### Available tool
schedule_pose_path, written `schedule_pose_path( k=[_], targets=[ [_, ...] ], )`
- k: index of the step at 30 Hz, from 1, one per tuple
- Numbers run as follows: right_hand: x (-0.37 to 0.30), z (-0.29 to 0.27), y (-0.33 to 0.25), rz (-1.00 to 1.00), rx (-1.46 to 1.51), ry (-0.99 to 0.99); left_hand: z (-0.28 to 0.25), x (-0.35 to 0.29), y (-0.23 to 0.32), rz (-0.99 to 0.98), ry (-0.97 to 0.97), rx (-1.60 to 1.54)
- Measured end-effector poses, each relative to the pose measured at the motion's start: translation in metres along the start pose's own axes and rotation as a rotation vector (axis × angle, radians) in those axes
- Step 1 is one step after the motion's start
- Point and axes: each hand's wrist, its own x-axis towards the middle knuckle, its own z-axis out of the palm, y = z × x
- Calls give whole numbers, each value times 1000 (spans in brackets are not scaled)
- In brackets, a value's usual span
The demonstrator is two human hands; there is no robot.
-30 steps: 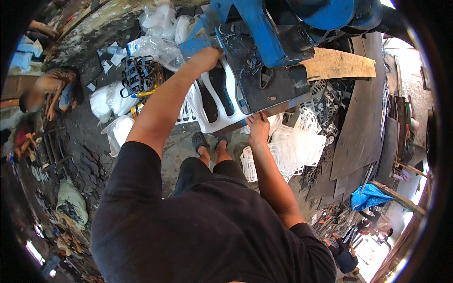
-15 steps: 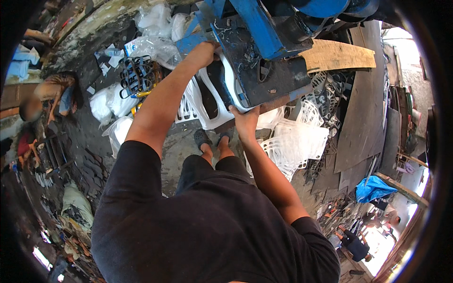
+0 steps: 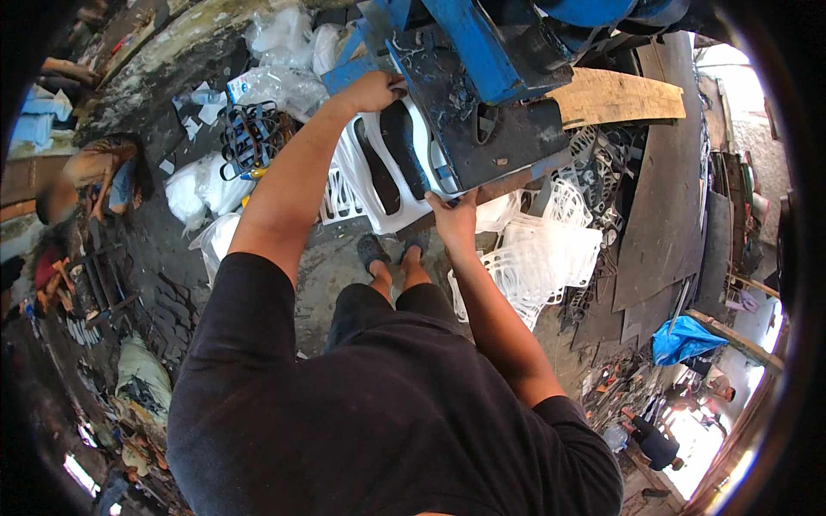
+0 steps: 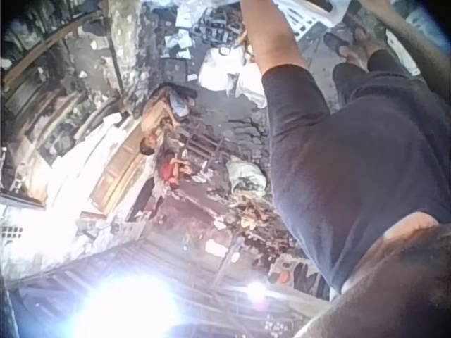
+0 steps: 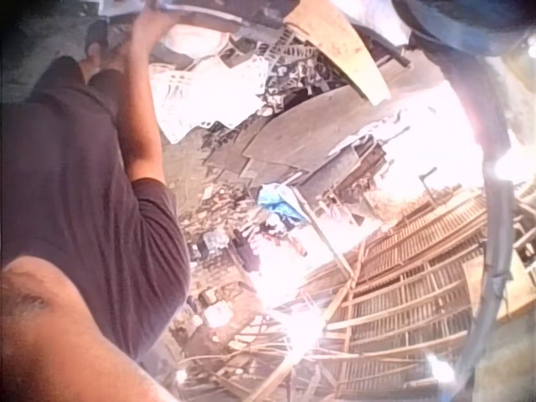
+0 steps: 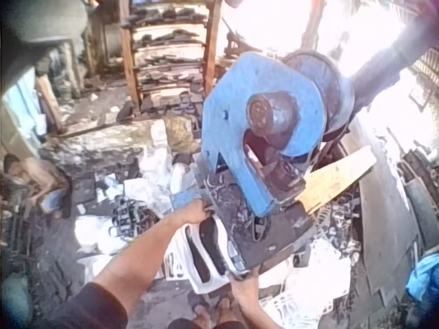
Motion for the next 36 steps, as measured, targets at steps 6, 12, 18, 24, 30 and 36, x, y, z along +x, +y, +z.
schedule_pose_path(
  k=[6, 12, 18, 24, 30, 36],
  targets=[
    [-20, -18, -21, -187, -242, 214, -4, 1, 19, -105, 75, -26],
    [18, -31, 3, -532, -418, 59, 3, 3, 8, -79, 130, -58],
    [26, -38, 10, -346, -181, -64, -1, 2, 12, -100, 110, -8],
    [26, -37, 8, -503, -309, 8, 1, 3, 9, -114, 123, -46],
    [22, -37, -2, -260, -204, -76, -2, 1, 13, -115, 124, -9],
    [19, -40, -4, -396, -284, -53, 3, 1, 13, -79, 167, 30]
  ],
)
